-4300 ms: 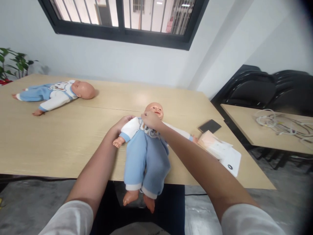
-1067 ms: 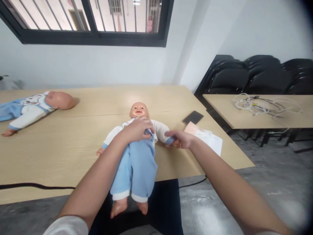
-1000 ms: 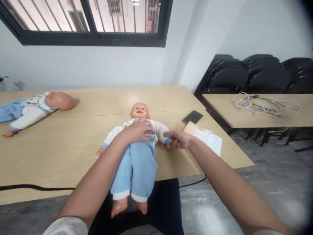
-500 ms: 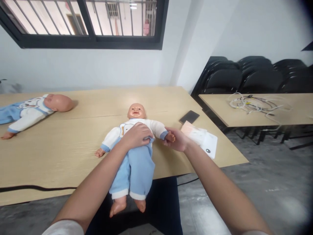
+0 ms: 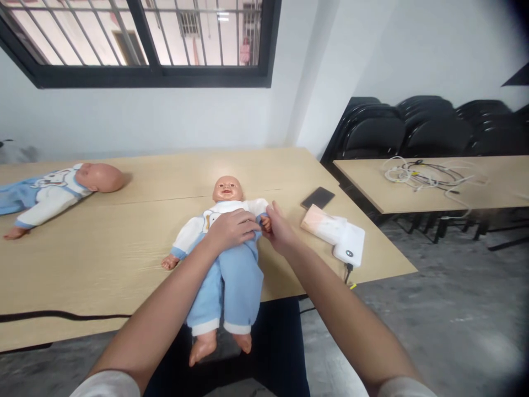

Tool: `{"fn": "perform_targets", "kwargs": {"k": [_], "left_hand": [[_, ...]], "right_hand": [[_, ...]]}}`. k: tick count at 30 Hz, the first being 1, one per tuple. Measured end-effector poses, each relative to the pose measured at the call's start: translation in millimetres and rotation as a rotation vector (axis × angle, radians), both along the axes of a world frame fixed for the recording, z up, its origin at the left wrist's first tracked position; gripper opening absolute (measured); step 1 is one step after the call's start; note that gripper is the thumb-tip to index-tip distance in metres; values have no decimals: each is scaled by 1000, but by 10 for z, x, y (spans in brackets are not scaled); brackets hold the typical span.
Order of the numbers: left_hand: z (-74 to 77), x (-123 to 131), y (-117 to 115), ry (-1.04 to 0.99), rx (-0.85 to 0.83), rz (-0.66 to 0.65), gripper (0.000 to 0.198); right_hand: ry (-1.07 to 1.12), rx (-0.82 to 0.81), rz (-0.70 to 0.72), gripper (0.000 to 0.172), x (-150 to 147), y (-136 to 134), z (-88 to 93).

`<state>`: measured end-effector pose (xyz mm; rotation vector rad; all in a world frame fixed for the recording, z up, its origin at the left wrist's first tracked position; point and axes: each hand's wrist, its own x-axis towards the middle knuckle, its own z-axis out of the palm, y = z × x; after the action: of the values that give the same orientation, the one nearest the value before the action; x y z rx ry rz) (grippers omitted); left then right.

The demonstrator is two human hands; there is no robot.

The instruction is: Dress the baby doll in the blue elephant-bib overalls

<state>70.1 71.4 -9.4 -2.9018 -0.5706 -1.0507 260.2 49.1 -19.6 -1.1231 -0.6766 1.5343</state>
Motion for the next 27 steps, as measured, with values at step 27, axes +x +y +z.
{"fn": "perform_targets", "kwargs": {"k": [27], "left_hand": [[412,187,229,90,-558,320,12]], "right_hand": [[-302,61,45,36,-144,-293,-87]]}}
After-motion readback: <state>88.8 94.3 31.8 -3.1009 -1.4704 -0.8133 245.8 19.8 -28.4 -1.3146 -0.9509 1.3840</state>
